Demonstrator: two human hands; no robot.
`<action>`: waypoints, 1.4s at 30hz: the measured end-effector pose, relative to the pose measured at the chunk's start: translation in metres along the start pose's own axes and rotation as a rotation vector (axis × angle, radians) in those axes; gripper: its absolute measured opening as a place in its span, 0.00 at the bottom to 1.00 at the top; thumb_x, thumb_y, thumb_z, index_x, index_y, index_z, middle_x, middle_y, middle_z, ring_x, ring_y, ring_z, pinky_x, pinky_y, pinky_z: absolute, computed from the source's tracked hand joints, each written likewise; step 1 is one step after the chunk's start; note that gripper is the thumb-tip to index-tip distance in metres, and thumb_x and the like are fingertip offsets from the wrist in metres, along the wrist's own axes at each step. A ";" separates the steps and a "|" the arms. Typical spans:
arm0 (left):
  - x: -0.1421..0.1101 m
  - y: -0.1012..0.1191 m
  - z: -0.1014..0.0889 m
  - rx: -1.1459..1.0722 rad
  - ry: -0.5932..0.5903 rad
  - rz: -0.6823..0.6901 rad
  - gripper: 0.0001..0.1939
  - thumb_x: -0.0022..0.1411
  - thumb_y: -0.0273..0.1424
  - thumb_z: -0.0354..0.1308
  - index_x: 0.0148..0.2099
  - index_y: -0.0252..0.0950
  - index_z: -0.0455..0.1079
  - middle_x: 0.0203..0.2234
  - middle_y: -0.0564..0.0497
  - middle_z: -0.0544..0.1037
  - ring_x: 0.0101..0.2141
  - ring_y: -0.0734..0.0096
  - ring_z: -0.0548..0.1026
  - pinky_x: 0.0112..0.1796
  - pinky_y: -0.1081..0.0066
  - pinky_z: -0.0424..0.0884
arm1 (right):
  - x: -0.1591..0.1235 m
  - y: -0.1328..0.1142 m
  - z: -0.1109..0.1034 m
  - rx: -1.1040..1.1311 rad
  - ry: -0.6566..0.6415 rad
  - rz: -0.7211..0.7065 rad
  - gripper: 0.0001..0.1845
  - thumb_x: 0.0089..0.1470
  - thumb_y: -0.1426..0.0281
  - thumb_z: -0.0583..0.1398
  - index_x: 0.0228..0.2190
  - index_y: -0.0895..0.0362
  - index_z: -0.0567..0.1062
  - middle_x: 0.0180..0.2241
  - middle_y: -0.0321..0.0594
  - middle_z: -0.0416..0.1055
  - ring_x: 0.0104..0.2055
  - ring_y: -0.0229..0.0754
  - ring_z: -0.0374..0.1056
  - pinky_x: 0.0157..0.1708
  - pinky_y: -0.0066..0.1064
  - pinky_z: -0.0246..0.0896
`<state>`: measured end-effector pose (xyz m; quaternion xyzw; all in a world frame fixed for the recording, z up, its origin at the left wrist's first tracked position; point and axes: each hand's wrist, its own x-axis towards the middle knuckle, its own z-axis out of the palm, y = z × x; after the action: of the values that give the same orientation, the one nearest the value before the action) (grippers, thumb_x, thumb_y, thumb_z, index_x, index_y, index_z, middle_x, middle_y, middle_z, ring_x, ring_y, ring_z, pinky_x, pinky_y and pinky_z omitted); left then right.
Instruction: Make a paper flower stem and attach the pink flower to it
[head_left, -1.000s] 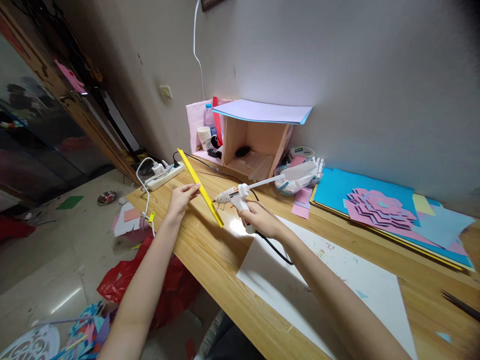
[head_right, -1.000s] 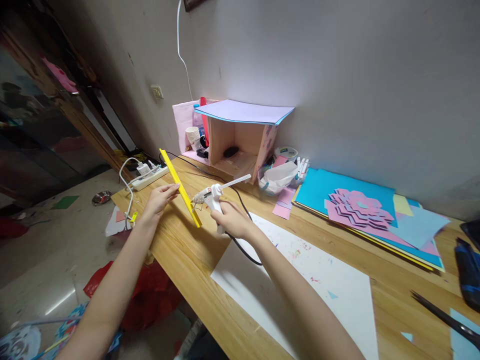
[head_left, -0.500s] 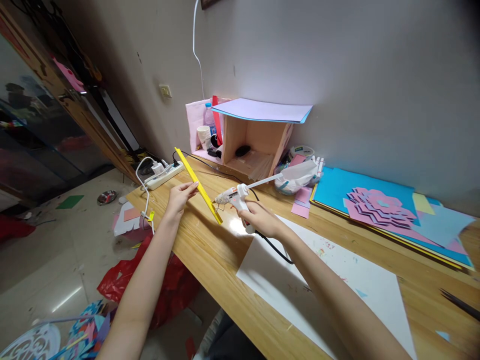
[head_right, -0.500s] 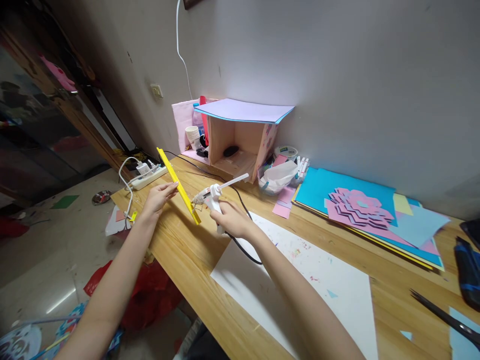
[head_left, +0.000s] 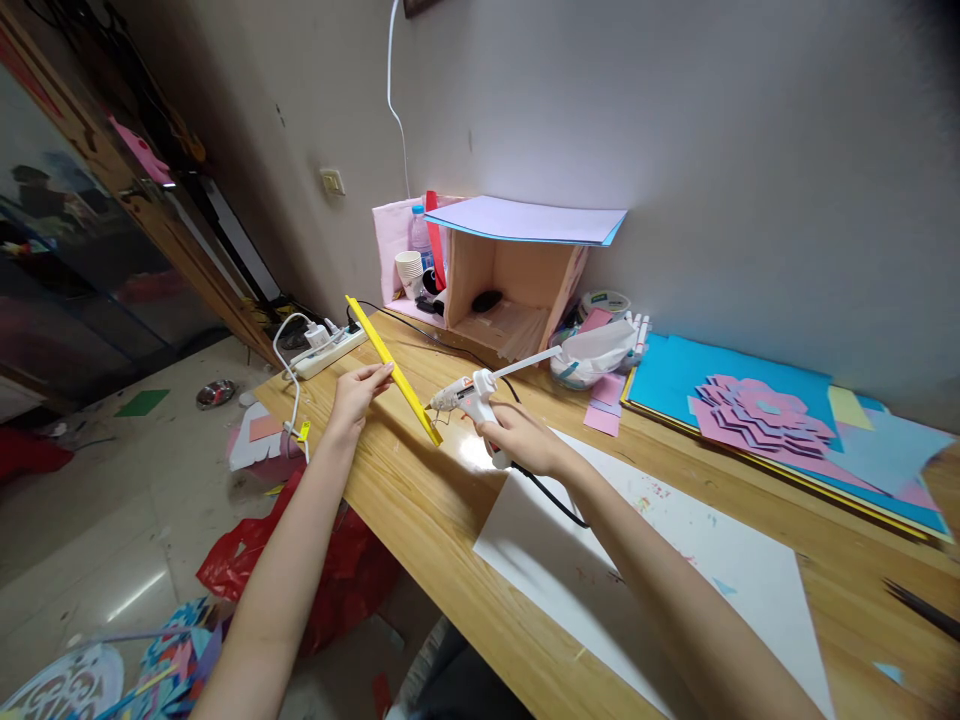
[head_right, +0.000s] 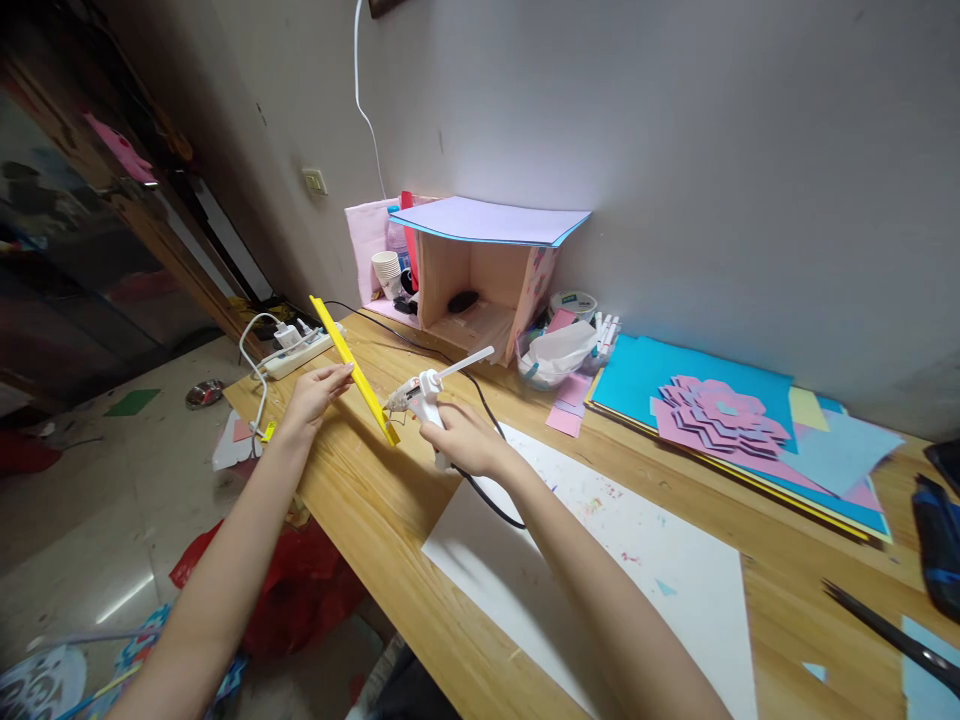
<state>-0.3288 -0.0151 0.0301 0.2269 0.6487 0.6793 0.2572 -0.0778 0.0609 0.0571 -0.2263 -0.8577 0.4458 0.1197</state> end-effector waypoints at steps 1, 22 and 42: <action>0.000 0.000 0.000 0.001 0.001 0.001 0.19 0.32 0.38 0.70 0.28 0.31 0.76 0.24 0.49 0.78 0.25 0.75 0.73 0.32 0.74 0.68 | 0.000 0.000 0.000 -0.003 0.000 0.000 0.13 0.50 0.67 0.50 0.18 0.57 0.63 0.23 0.34 0.64 0.26 0.37 0.61 0.27 0.29 0.49; 0.004 0.000 -0.005 0.012 0.029 0.013 0.18 0.33 0.38 0.70 0.27 0.32 0.75 0.24 0.48 0.78 0.26 0.74 0.73 0.33 0.74 0.69 | 0.000 -0.001 -0.001 -0.050 -0.039 0.008 0.12 0.49 0.66 0.50 0.18 0.56 0.61 0.25 0.37 0.64 0.31 0.42 0.61 0.31 0.31 0.52; 0.008 0.000 -0.009 0.012 0.048 0.016 0.18 0.33 0.37 0.69 0.28 0.32 0.76 0.24 0.49 0.78 0.26 0.76 0.73 0.32 0.76 0.68 | -0.002 -0.004 -0.005 -0.125 -0.071 0.027 0.13 0.51 0.65 0.50 0.18 0.56 0.61 0.24 0.38 0.64 0.31 0.42 0.61 0.29 0.30 0.51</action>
<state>-0.3410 -0.0167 0.0296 0.2170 0.6571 0.6827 0.2346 -0.0754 0.0615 0.0634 -0.2290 -0.8845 0.4007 0.0690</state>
